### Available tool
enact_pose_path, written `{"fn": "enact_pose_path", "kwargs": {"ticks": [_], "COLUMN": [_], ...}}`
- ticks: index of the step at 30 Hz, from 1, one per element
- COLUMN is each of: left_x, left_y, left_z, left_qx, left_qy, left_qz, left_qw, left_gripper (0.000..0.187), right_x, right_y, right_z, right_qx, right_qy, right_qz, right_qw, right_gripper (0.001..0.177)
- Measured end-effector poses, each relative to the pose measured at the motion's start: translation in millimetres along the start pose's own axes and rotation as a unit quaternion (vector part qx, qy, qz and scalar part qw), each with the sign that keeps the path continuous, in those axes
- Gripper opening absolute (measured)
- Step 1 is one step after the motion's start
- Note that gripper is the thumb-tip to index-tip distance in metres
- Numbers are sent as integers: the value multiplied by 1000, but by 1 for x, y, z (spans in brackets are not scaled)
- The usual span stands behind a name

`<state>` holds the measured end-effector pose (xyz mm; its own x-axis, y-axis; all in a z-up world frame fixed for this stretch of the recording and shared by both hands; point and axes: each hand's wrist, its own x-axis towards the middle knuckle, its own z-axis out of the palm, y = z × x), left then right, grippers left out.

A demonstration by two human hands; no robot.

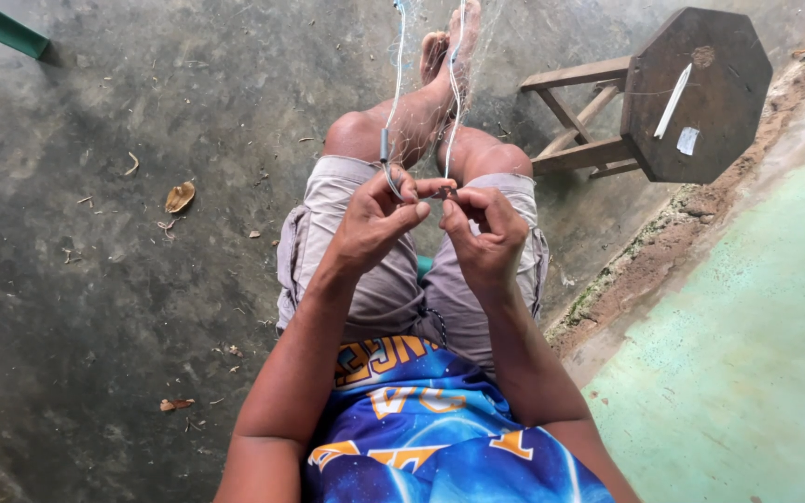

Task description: A person uses a net needle to weave and repair the mesh of a fishing net while seated.

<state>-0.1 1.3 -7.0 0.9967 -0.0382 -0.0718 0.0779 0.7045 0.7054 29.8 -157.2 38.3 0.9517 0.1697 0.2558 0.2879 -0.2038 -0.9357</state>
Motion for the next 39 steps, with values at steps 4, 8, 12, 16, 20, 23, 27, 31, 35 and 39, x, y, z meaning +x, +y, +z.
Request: {"fn": "enact_pose_path", "kwargs": {"ticks": [4,8,12,16,20,23,27,31,35,39], "left_x": [-1,-1,-2,-2,-4,-4,-4,-5,-5,-5], "left_y": [-1,-2,0,2,3,9,6,12,-6,-5], "left_z": [-1,-1,0,0,2,6,4,6,-3,-11], "left_qx": [0,-1,8,9,26,50,66,91,42,-63], "left_qy": [0,2,4,5,5,7,5,1,7,39], "left_qz": [1,2,-1,-2,-3,-2,4,7,16,23], "left_qw": [1000,1000,1000,1000,1000,999,998,996,999,997], "left_gripper": [25,25,25,25,25,23,23,23,22,22], "right_x": [0,0,1,3,4,5,4,4,2,-3], "right_y": [0,0,-2,-4,-9,-12,-11,-10,-6,25], "right_z": [0,0,0,1,0,1,2,4,2,-8], "right_qx": [9,20,16,-8,-70,-108,-124,-137,-110,124], "right_qy": [-1,-3,-9,-7,-4,2,8,14,19,58], "right_qz": [5,10,6,-9,-31,-47,-52,-49,-12,121], "right_qw": [1000,1000,1000,1000,997,993,991,989,994,983], "right_gripper": [5,4,3,5,7,7,7,6,7,5]}}
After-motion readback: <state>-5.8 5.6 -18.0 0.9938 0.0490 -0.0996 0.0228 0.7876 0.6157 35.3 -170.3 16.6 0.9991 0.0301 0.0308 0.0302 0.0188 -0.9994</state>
